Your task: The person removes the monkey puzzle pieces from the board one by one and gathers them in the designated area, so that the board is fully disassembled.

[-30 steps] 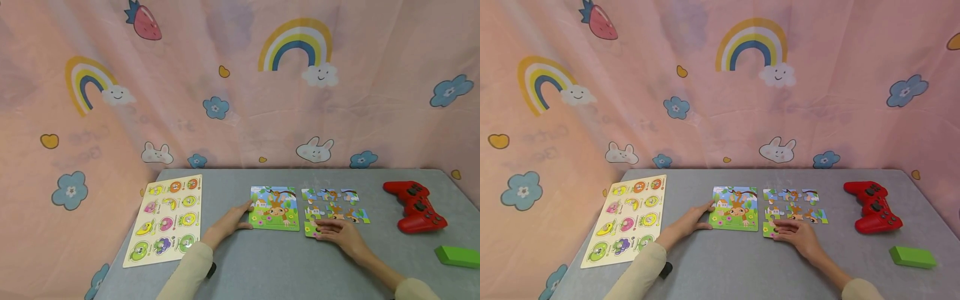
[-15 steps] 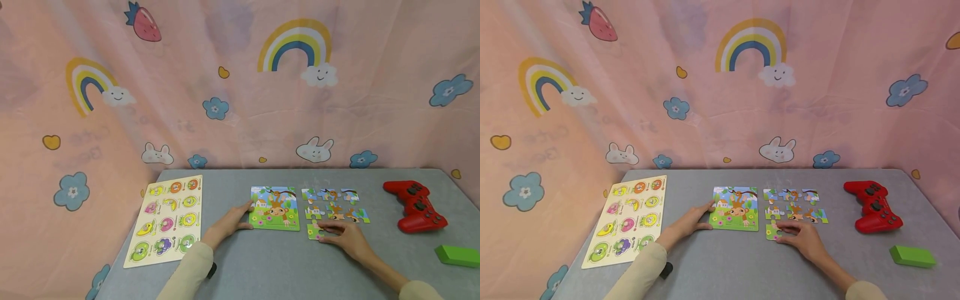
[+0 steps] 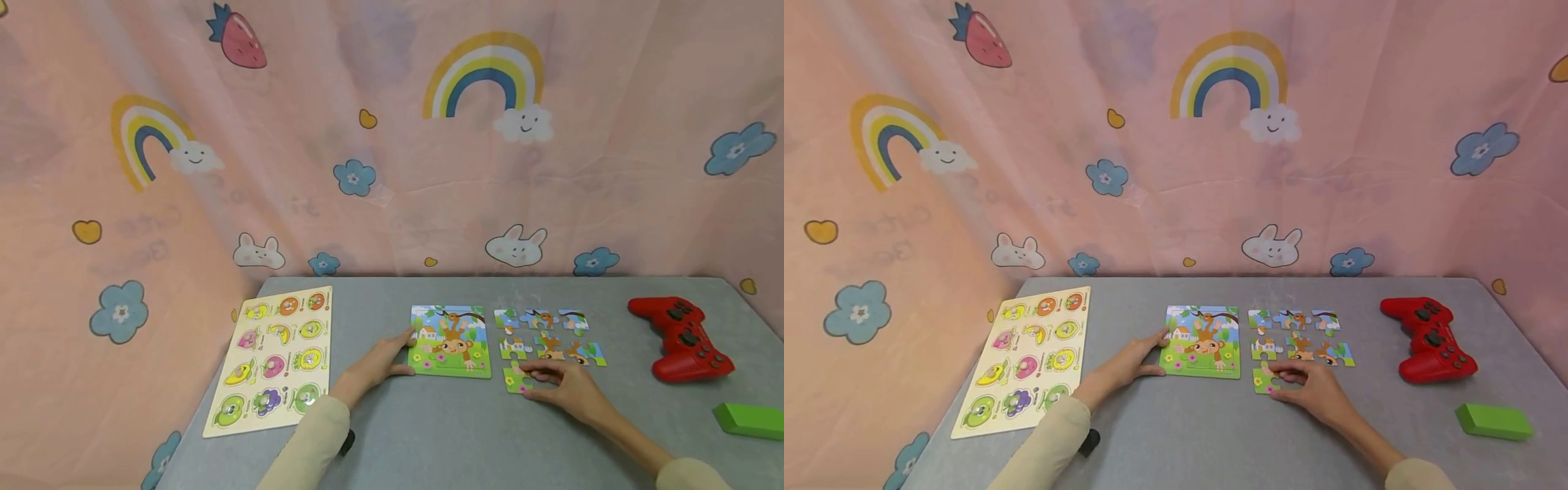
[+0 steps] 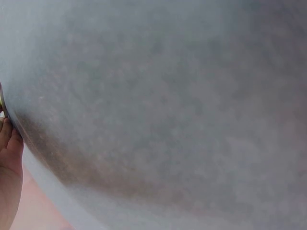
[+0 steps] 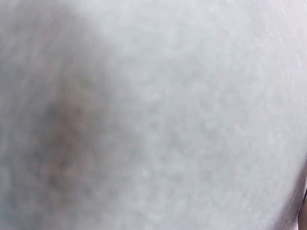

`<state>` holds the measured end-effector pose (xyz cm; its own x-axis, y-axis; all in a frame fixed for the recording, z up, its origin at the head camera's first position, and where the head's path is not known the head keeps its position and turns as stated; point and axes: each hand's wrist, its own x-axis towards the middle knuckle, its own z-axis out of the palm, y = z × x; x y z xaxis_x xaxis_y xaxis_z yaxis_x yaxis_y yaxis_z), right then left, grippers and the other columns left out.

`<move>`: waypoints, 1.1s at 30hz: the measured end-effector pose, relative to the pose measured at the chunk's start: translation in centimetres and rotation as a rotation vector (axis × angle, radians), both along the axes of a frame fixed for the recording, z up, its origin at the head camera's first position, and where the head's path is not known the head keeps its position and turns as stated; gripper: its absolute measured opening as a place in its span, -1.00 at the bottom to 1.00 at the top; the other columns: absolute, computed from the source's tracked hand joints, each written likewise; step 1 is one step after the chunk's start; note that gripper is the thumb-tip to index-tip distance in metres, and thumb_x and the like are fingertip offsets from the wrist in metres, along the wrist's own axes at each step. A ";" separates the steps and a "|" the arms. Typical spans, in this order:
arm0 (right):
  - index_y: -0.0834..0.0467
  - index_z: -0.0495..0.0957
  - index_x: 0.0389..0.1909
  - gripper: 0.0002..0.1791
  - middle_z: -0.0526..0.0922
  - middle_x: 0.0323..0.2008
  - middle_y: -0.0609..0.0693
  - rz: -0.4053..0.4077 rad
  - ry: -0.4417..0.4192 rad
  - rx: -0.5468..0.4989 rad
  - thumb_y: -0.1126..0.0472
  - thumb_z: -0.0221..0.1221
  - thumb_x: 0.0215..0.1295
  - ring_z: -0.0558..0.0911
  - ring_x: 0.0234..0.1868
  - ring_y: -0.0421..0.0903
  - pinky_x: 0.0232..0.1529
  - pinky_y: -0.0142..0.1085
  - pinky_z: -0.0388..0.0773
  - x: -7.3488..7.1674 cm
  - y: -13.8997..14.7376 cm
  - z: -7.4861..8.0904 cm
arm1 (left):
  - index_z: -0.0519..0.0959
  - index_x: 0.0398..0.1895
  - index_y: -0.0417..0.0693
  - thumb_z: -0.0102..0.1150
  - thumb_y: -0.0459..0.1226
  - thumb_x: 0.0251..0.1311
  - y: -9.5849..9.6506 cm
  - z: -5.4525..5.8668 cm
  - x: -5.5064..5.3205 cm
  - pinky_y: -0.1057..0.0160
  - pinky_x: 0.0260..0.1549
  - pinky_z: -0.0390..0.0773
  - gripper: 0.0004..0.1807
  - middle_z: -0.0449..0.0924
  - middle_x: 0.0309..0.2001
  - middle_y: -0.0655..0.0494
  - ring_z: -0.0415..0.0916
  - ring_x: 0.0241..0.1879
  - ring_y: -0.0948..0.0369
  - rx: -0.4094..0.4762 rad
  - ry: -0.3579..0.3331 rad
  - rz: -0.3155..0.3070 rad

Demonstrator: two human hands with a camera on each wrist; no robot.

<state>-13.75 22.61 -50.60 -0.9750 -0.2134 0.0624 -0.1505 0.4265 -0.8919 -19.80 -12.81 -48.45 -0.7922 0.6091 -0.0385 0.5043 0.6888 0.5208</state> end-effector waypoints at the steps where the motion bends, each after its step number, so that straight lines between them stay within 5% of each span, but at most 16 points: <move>1: 0.31 0.63 -0.06 -0.50 0.64 -0.05 0.18 -0.001 -0.003 0.007 0.19 0.47 -0.05 0.61 -0.16 -0.36 -0.16 -0.52 0.57 0.0 0.0 0.0 | 0.05 0.44 -0.36 0.27 -0.18 0.17 0.0 0.0 0.0 0.11 0.30 0.25 -0.11 0.45 0.24 -0.04 0.26 0.32 0.05 -0.004 0.000 0.003; 14: 0.32 0.62 -0.07 -0.54 0.63 -0.10 0.20 0.018 0.043 -0.052 0.26 0.45 -0.03 0.61 -0.23 -0.27 -0.23 -0.49 0.59 0.3 0.4 0.2 | 0.09 0.42 -0.38 0.29 -0.19 0.14 0.0 -0.3 -0.2 0.09 0.28 0.27 -0.12 0.48 0.22 -0.04 0.30 0.30 0.02 0.001 0.011 0.016; 19: 0.35 0.58 -0.02 -0.52 0.61 -0.10 0.20 -0.004 -0.043 -0.059 0.25 0.43 0.02 0.60 -0.28 -0.22 -0.26 -0.47 0.60 0.4 0.3 0.9 | 0.09 0.42 -0.39 0.29 -0.19 0.14 0.0 -0.3 -0.2 0.10 0.28 0.28 -0.12 0.48 0.22 -0.05 0.31 0.29 0.02 0.002 0.012 0.013; 26: 0.51 0.42 0.12 -0.42 0.55 0.05 0.36 0.055 -0.202 -0.203 0.30 0.34 0.14 0.66 -0.08 -0.18 -0.11 -0.40 0.60 0.1 -1.5 2.2 | 0.08 0.43 -0.38 0.28 -0.19 0.15 0.0 -0.2 0.0 0.09 0.28 0.27 -0.12 0.47 0.23 -0.06 0.29 0.31 0.01 0.009 -0.004 0.014; 33: 0.53 0.34 0.18 -0.43 0.45 0.13 0.44 0.129 -0.194 -0.327 0.37 0.26 0.21 0.57 0.12 0.07 0.01 -0.38 0.55 -1.3 -5.0 2.8 | 0.05 0.45 -0.35 0.28 -0.18 0.15 0.0 -0.1 0.0 0.09 0.31 0.24 -0.10 0.44 0.26 -0.02 0.23 0.34 0.04 0.013 -0.028 0.020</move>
